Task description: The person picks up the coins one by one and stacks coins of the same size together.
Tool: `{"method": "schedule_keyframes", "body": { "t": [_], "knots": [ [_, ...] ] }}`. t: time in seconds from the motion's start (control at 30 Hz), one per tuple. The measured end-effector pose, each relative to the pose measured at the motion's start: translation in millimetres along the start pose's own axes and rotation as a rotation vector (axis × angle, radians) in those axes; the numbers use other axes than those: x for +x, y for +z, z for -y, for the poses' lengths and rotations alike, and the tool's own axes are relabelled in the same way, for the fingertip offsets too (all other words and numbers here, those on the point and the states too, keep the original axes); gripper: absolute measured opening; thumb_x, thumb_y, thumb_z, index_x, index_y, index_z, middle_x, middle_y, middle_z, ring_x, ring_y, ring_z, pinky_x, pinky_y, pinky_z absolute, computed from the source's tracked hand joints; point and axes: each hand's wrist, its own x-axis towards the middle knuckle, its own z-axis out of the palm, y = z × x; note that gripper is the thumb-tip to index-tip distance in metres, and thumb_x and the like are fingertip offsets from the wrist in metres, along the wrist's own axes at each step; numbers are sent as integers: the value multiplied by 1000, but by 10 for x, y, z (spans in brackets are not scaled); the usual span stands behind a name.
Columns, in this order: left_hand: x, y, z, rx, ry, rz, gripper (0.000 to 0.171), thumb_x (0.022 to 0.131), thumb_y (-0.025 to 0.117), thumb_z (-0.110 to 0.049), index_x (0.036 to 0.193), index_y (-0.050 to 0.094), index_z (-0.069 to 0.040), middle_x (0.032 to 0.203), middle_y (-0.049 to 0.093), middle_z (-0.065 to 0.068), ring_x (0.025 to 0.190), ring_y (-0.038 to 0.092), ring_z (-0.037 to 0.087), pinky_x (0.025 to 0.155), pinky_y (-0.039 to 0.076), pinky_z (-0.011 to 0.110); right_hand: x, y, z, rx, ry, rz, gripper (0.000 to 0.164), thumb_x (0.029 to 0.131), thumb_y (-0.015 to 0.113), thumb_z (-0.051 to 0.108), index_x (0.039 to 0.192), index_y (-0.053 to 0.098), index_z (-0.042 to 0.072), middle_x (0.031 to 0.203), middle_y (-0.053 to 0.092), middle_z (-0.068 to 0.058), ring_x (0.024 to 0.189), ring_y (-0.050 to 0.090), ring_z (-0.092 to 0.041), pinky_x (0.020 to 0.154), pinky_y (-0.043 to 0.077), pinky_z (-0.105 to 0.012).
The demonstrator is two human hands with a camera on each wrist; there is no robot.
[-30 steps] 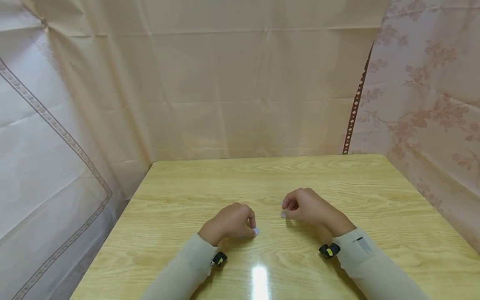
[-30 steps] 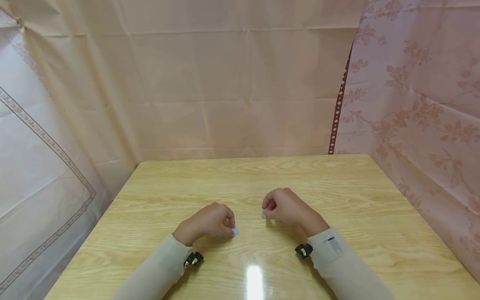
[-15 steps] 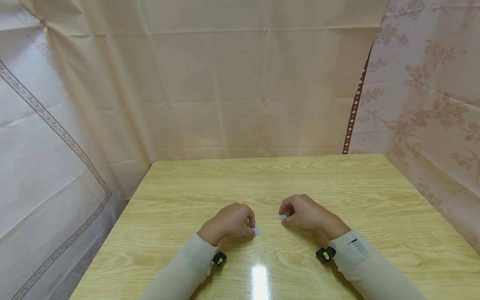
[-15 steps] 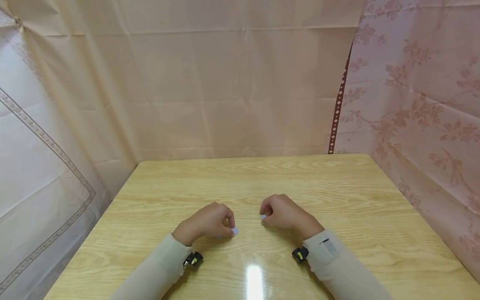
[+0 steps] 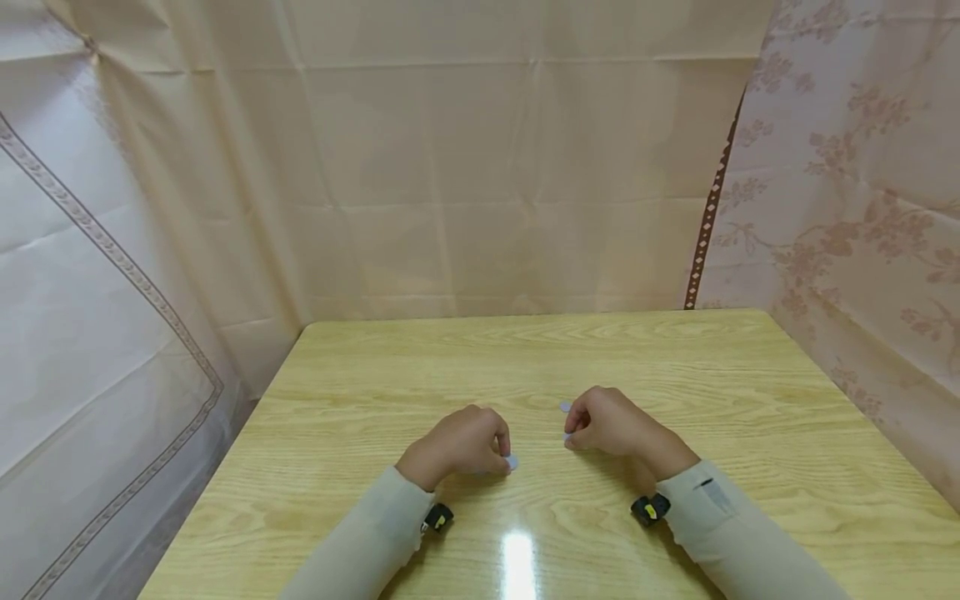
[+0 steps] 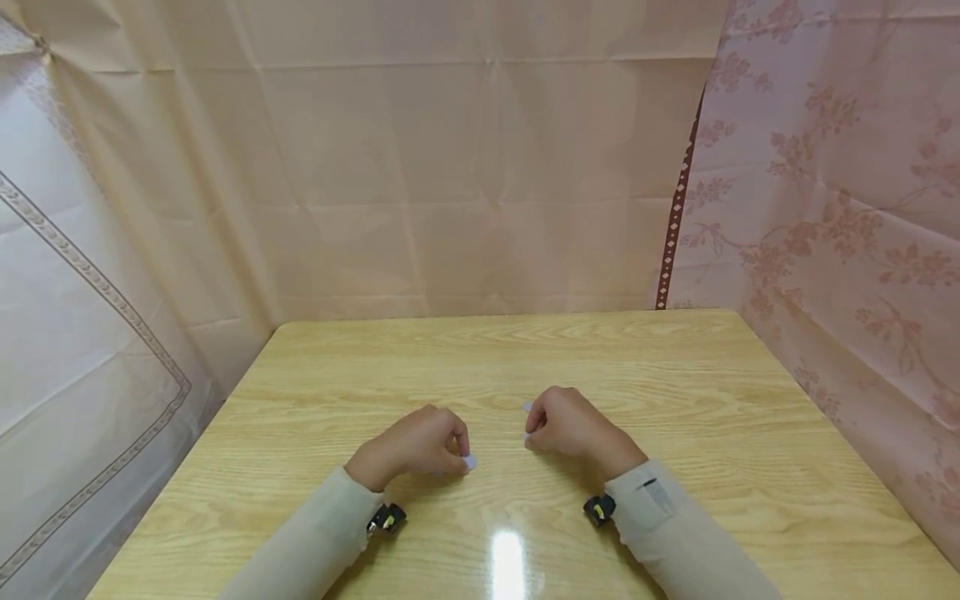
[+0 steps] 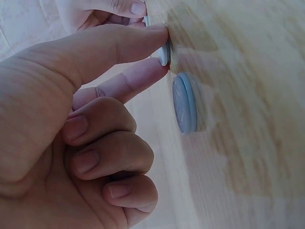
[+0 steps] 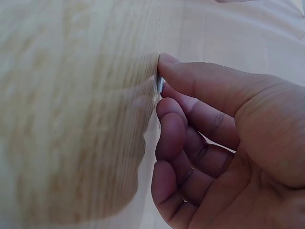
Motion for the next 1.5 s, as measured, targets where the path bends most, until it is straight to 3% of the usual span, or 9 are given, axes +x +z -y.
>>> {"method": "schedule_keyframes", "body": {
  "t": [0.13, 0.43, 0.77, 1.5],
  "knots": [
    [0, -5, -8, 0, 2, -1, 17, 84, 87, -31, 78, 72, -28, 94, 70, -12, 73, 57, 6, 67, 50, 27, -1, 8, 14, -3, 10, 1, 13, 86, 84, 12, 84, 72, 15, 80, 67, 4, 73, 58, -14, 66, 51, -29],
    [-10, -9, -26, -3, -4, -2, 17, 84, 87, -30, 77, 71, -27, 93, 69, -12, 72, 55, 7, 65, 49, 27, -14, 7, 62, -128, -63, -20, 18, 87, 77, 10, 76, 68, 21, 74, 62, 9, 69, 55, -10, 67, 48, -28],
    [3, 0, -5, -22, -15, 2, 18, 84, 86, -31, 76, 70, -28, 91, 66, -14, 68, 55, 6, 62, 49, 27, -9, -1, 25, -56, -42, -7, 9, 87, 80, 9, 89, 71, 14, 82, 65, 5, 74, 57, -13, 67, 51, -28],
    [-8, 4, -1, -49, -15, 3, 17, 84, 86, -28, 77, 70, -27, 87, 65, -15, 61, 55, 7, 57, 48, 26, -4, 23, 46, -141, -73, -25, 18, 86, 81, 13, 77, 68, 22, 75, 62, 9, 68, 55, -11, 65, 49, -28]
  ]
}}
